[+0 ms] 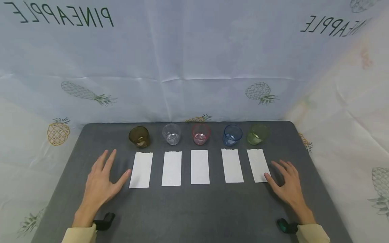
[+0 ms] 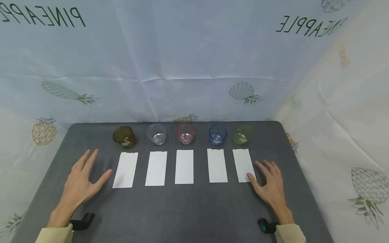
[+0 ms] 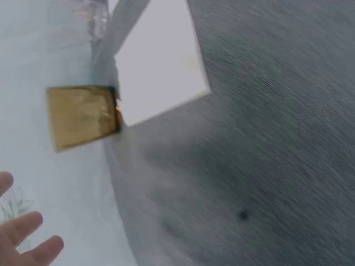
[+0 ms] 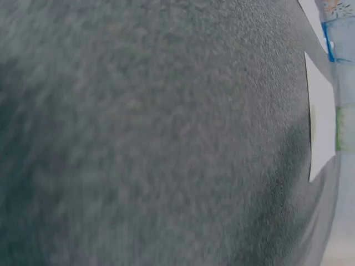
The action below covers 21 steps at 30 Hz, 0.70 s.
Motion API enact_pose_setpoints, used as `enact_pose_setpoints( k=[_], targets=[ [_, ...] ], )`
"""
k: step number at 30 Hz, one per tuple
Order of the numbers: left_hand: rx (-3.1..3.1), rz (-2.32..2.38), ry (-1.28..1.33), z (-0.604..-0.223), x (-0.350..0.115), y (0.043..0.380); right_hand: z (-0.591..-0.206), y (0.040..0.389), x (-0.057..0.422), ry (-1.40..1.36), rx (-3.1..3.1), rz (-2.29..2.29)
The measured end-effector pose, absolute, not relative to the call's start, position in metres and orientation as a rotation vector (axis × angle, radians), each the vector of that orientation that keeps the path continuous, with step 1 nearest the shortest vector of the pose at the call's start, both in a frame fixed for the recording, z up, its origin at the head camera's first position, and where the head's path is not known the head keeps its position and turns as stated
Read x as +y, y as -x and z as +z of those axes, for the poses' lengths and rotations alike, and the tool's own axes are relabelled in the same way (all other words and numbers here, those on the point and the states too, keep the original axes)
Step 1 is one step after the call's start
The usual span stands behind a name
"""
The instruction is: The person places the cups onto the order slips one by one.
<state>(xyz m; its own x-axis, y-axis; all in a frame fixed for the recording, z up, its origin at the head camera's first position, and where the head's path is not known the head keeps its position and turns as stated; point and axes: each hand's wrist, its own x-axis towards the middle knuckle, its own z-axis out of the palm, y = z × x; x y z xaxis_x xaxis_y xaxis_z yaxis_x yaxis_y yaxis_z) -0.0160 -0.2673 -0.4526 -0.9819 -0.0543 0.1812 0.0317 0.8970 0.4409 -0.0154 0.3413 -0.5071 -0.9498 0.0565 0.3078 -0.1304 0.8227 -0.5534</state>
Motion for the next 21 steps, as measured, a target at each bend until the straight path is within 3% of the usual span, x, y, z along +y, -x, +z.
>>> enact_pose_setpoints(
  k=[21],
  targets=[
    [-2.796, -0.992, 0.137, -0.414, -0.2, 0.078, -0.543, 0.03, 0.345, -0.16, -2.694, 0.859]
  ],
)
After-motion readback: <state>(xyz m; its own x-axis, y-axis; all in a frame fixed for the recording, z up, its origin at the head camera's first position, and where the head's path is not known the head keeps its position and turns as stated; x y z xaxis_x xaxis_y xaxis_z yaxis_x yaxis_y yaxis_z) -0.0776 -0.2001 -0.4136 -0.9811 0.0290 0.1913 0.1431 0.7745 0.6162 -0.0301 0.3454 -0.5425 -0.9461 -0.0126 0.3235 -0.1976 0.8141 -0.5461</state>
